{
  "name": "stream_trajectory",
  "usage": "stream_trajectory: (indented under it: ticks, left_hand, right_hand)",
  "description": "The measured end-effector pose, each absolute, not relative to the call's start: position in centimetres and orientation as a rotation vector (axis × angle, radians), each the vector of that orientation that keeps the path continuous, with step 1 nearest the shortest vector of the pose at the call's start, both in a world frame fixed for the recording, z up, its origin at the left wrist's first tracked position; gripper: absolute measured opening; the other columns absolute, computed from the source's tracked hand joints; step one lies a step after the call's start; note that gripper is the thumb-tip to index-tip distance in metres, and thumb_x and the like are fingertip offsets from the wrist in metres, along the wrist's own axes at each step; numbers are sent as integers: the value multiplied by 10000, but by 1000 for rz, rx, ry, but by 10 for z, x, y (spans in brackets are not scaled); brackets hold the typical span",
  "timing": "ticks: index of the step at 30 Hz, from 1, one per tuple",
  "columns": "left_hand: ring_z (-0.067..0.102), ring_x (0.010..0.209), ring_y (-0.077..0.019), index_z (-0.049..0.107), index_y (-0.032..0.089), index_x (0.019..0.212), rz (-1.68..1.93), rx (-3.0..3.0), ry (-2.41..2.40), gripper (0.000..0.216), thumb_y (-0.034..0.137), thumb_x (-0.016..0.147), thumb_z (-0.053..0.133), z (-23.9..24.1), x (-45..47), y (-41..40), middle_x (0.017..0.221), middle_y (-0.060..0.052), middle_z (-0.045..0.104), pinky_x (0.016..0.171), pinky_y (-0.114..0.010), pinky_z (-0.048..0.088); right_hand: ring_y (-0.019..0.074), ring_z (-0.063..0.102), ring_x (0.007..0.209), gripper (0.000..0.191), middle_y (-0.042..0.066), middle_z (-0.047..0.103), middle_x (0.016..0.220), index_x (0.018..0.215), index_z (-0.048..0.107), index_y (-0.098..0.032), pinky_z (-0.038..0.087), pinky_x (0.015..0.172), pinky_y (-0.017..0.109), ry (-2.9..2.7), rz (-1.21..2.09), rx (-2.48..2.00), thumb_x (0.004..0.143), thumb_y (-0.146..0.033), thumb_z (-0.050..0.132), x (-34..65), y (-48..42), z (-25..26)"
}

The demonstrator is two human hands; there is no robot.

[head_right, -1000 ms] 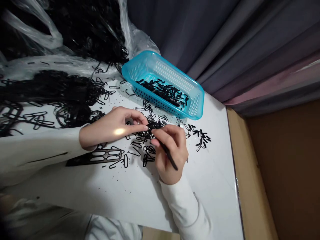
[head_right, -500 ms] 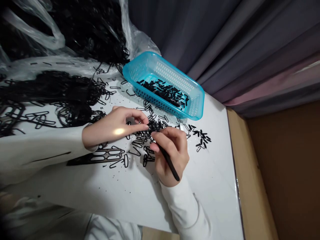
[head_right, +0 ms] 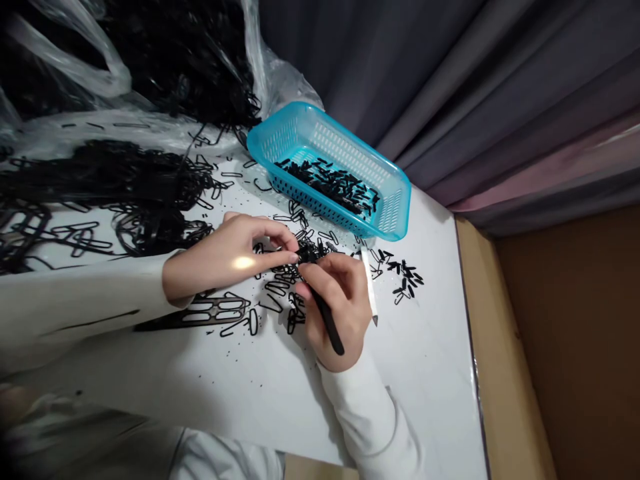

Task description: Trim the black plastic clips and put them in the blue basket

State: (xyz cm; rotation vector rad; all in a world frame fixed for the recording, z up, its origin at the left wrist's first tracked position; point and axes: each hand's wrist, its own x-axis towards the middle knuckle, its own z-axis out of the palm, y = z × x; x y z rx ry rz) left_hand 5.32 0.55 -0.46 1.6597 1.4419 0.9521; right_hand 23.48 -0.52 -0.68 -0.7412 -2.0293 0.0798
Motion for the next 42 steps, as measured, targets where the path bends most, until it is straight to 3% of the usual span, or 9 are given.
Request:
stream_trajectory:
  ticks: [10, 14, 19, 42]
  left_hand:
    - [626, 790, -188, 713, 226, 767, 926, 1706, 1634, 154, 363, 796, 649, -5, 51, 9, 827, 21, 742, 1000, -481, 224]
    - [634, 812, -189, 716, 217, 807, 945, 1587, 1547, 193, 383, 812, 618, -7, 51, 11, 834, 0, 740, 963, -438, 321]
    - [628, 822, -192, 704, 211, 821, 937, 1502, 1430, 215, 401, 808, 604, -7, 53, 10, 866, -25, 736, 835, -362, 426]
    - [640, 870, -214, 694, 231, 781, 966, 1517, 1384, 170, 377, 804, 611, -4, 53, 6, 849, -20, 735, 896, -409, 420]
  right_hand:
    - [174, 632, 829, 169, 89, 619, 895, 973, 679, -134, 538, 681, 306, -1996, -153, -572, 936, -231, 546, 234, -10, -4]
    - [204, 670, 850, 190, 89, 681, 888, 1056, 679, -158, 557, 701, 342, -1913, -130, -545, 925, -239, 569, 238, -1, -11]
    - [197, 691, 783, 155, 62, 711, 845, 997, 712, -179, 566, 666, 351, -1758, -56, -565, 912, -237, 595, 237, 5, -16]
    - [191, 678, 794, 131, 49, 728, 832, 966, 712, -176, 553, 693, 350, -1723, 84, -626, 899, -212, 606, 233, 4, -14]
